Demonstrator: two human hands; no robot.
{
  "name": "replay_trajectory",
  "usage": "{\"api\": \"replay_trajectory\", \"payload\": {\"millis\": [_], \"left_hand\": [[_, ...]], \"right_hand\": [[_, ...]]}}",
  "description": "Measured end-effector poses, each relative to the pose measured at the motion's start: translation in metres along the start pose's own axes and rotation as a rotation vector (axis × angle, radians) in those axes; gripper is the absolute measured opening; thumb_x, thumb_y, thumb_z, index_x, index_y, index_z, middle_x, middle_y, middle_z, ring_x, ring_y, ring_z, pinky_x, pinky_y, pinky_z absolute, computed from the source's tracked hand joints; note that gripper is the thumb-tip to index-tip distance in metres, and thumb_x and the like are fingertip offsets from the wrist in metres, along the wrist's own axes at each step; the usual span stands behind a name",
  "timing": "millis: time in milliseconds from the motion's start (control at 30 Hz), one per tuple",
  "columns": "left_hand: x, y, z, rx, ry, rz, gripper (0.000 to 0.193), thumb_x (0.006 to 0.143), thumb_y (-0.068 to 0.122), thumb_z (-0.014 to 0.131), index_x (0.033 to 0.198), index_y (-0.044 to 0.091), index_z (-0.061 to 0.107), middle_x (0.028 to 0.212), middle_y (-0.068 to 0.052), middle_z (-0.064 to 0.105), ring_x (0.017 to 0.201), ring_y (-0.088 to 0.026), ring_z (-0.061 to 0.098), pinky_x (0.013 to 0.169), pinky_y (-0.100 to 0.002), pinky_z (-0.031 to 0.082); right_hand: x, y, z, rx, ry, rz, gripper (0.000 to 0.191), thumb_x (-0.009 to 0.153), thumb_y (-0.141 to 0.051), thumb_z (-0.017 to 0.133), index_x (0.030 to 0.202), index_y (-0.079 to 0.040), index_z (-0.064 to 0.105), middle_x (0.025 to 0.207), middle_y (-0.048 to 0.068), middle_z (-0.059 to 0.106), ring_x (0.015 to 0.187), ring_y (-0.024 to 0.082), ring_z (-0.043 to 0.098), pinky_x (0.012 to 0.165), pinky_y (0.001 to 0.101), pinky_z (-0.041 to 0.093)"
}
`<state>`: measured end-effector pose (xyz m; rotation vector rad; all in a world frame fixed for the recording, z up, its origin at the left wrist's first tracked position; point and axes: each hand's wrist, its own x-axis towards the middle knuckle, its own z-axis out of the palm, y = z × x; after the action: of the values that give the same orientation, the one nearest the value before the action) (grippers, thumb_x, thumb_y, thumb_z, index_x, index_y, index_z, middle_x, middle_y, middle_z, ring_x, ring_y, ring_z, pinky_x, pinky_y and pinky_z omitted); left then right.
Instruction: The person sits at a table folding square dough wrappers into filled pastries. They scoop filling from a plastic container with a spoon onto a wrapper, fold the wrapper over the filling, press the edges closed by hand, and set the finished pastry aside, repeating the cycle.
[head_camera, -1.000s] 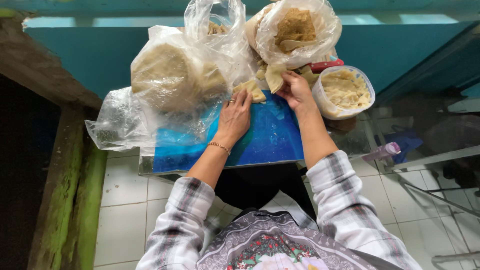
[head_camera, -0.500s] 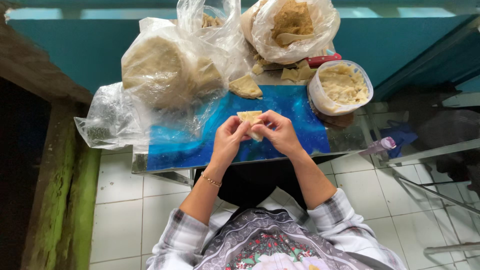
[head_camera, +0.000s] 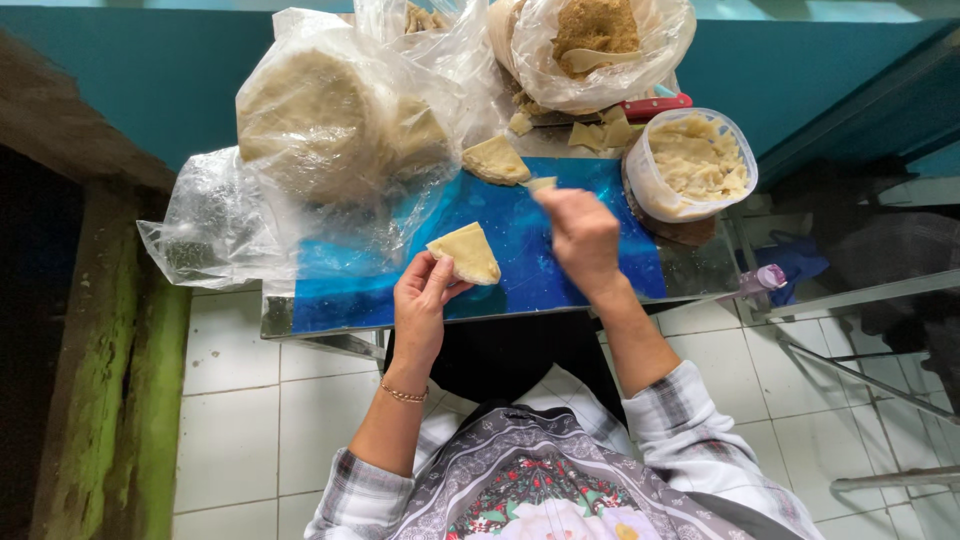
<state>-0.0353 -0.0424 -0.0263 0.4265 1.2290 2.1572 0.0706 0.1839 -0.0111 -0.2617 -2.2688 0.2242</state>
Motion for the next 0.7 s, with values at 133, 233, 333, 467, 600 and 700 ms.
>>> {"api": "replay_trajectory", "payload": {"millis": [133,233,333,467,600,700], "left_hand": [[-0.001,0.0,0.0,0.045,-0.001,-0.008,0.024,0.104,0.019,0.059,0.116,0.0,0.065,0.111,-0.009,0.072,0.099,-0.017,0.072,0.092,-0.035,0.06],[-0.002,0.0,-0.001,0.033,-0.023,-0.004,0.024,0.106,0.019,0.059,0.115,-0.002,0.065,0.112,-0.009,0.072,0.1,-0.016,0.071,0.093,-0.036,0.06],[-0.002,0.0,-0.001,0.041,-0.022,-0.02,0.025,0.104,0.019,0.059,0.118,-0.001,0.065,0.111,-0.009,0.072,0.099,-0.016,0.072,0.092,-0.035,0.06],[-0.002,0.0,-0.001,0.055,-0.029,-0.027,0.025,0.104,0.019,0.06,0.117,-0.001,0.065,0.111,-0.009,0.073,0.099,-0.017,0.072,0.092,-0.035,0.061],[0.0,-0.004,0.002,0.071,-0.055,-0.039,0.025,0.104,0.019,0.062,0.116,-0.002,0.065,0.11,-0.009,0.071,0.099,-0.017,0.072,0.09,-0.035,0.061],[0.001,-0.006,0.002,0.085,-0.062,-0.057,0.025,0.103,0.021,0.063,0.116,-0.001,0.065,0.11,-0.008,0.072,0.098,-0.017,0.072,0.089,-0.034,0.061]], "right_hand": [[0.002,-0.028,-0.007,-0.23,-0.251,-0.194,0.033,0.087,-0.011,0.067,0.12,-0.013,0.073,0.109,0.003,0.074,0.098,0.022,0.07,0.083,0.0366,0.053],[0.0,-0.033,-0.014,-0.252,-0.232,-0.213,0.041,0.086,-0.012,0.065,0.126,-0.014,0.072,0.115,0.003,0.074,0.101,0.02,0.069,0.086,0.0349,0.053],[0.0,-0.03,-0.016,-0.215,-0.227,-0.204,0.046,0.086,-0.007,0.064,0.132,-0.01,0.072,0.116,0.004,0.074,0.102,0.02,0.069,0.086,0.0352,0.054],[-0.001,-0.026,-0.014,-0.076,-0.24,-0.098,0.04,0.082,0.0,0.065,0.12,-0.01,0.074,0.115,0.004,0.074,0.103,0.025,0.067,0.087,0.0368,0.055],[-0.001,-0.023,-0.011,0.058,-0.225,0.03,0.034,0.08,0.004,0.069,0.107,-0.014,0.078,0.108,0.004,0.072,0.1,0.026,0.065,0.086,0.0388,0.056],[-0.001,-0.022,-0.01,0.063,-0.176,0.035,0.032,0.083,0.002,0.07,0.111,-0.012,0.076,0.11,0.005,0.071,0.103,0.027,0.065,0.088,0.0391,0.056]]}}
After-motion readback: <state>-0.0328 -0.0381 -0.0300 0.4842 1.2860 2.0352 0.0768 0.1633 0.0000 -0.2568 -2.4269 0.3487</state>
